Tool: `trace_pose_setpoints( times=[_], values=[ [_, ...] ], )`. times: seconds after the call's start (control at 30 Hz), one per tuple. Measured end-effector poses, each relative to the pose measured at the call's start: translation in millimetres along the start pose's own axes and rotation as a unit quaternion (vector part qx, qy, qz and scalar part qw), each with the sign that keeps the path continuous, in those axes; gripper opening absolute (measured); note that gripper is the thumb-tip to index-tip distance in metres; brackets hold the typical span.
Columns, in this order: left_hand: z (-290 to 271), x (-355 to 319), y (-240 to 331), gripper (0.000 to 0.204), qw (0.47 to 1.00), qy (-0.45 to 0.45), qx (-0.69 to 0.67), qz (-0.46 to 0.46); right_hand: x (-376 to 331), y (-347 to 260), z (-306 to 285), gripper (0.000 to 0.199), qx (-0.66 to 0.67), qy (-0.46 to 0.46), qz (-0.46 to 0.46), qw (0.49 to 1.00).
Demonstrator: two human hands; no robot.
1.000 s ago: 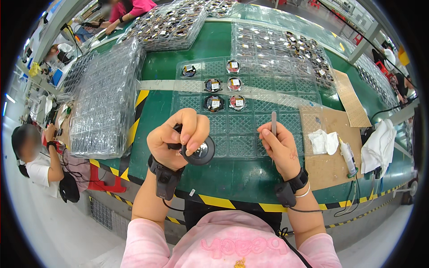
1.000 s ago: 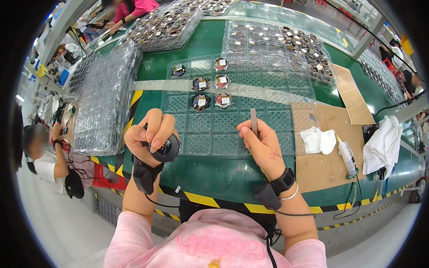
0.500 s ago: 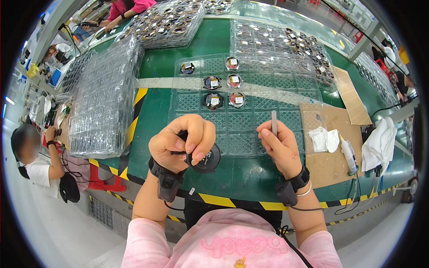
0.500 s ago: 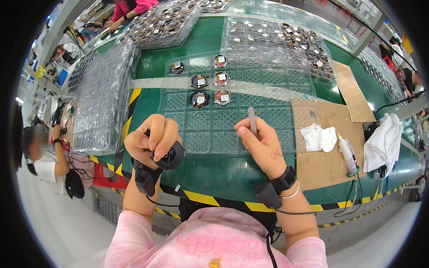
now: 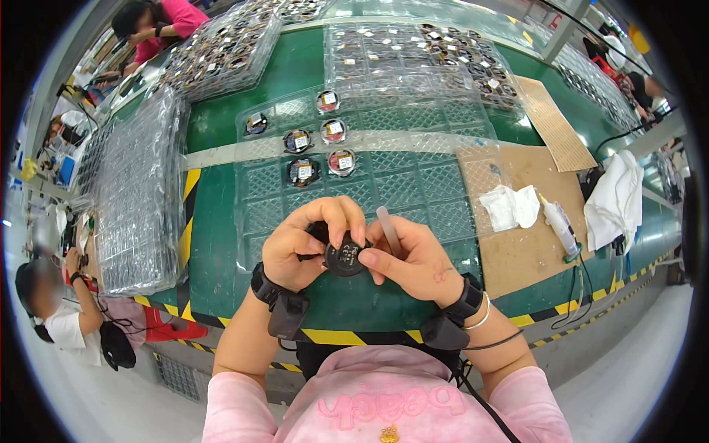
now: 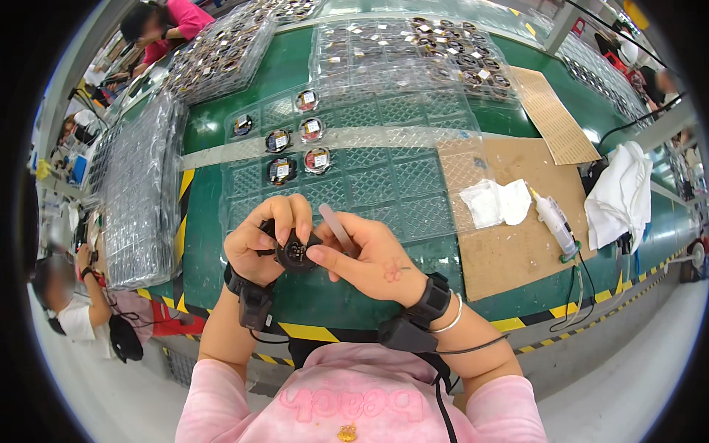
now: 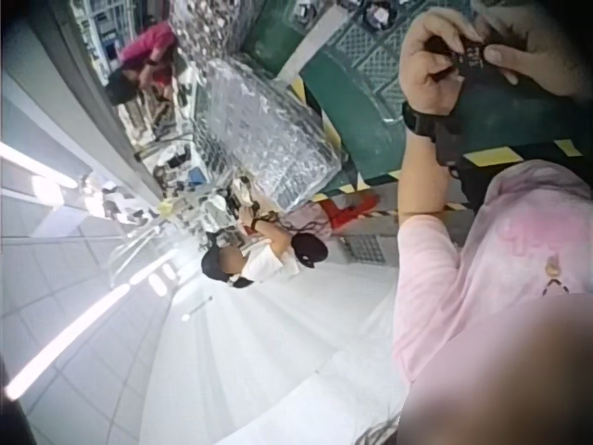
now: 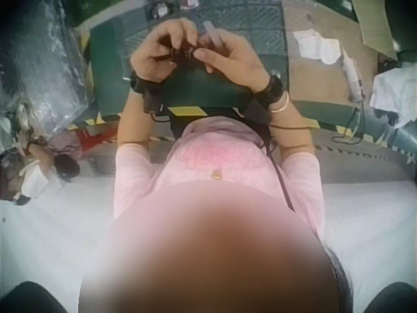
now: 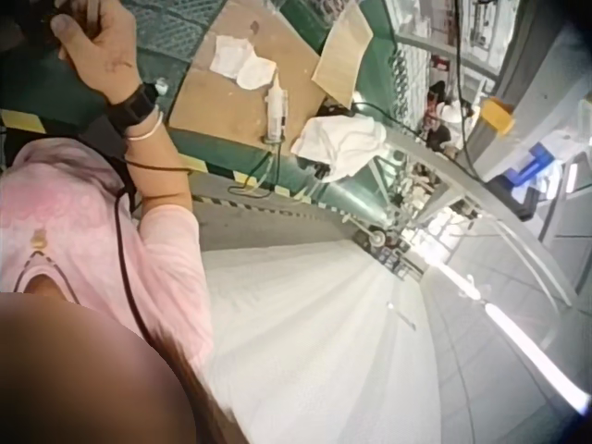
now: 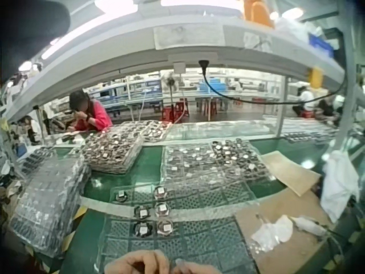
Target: Assembling small electronic cooling fans by placing components into housings and applying labels.
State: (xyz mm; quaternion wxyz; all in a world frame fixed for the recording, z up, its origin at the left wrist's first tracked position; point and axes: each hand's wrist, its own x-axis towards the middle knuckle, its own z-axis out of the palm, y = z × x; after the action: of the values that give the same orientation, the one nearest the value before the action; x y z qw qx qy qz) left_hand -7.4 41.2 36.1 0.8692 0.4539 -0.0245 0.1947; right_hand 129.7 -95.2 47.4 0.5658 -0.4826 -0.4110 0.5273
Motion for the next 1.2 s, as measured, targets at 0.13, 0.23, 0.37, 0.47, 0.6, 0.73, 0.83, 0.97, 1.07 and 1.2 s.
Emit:
trace_pose_setpoints(
  times=[0.13,0.23,0.37,0.47,0.6,0.73,0.83,0.97,1.07,1.2],
  values=[
    [-1,-2,-7,0.028,0.997,0.054,-0.047,0.004,-1,0,0,0.014,0.011,0.023,-0.006,1.000],
    [-10,-3,-10,0.042,0.997,0.040,-0.071,-0.010,1,2,1,0.014,0.011,0.033,-0.011,0.999],
    [-10,-3,-9,0.047,0.991,0.047,-0.120,-0.024,4,12,0,0.020,0.016,0.056,-0.023,0.998],
    [-12,-5,-11,0.048,0.988,0.071,-0.137,-0.026,5,14,1,0.020,0.002,0.060,-0.020,0.998],
    [-14,-7,-13,0.046,0.987,0.078,-0.134,-0.034,5,14,3,0.020,-0.003,0.060,-0.014,0.998],
    [-9,-8,-17,0.041,0.987,0.080,-0.130,-0.044,6,12,2,0.015,-0.020,0.052,0.001,0.998],
    [-10,-10,-17,0.037,0.989,0.070,-0.122,-0.050,7,14,2,0.016,-0.033,0.054,0.004,0.998],
    [-9,-10,-16,0.027,0.989,0.057,-0.121,-0.057,6,16,3,0.016,-0.039,0.055,0.002,0.998],
    [-6,-9,-15,0.019,0.984,0.072,-0.152,-0.061,6,16,3,0.016,-0.043,0.054,-0.002,0.998],
    [-7,-11,-16,0.016,0.983,0.068,-0.155,-0.076,5,18,3,0.016,-0.052,0.051,-0.009,0.997]
  ],
)
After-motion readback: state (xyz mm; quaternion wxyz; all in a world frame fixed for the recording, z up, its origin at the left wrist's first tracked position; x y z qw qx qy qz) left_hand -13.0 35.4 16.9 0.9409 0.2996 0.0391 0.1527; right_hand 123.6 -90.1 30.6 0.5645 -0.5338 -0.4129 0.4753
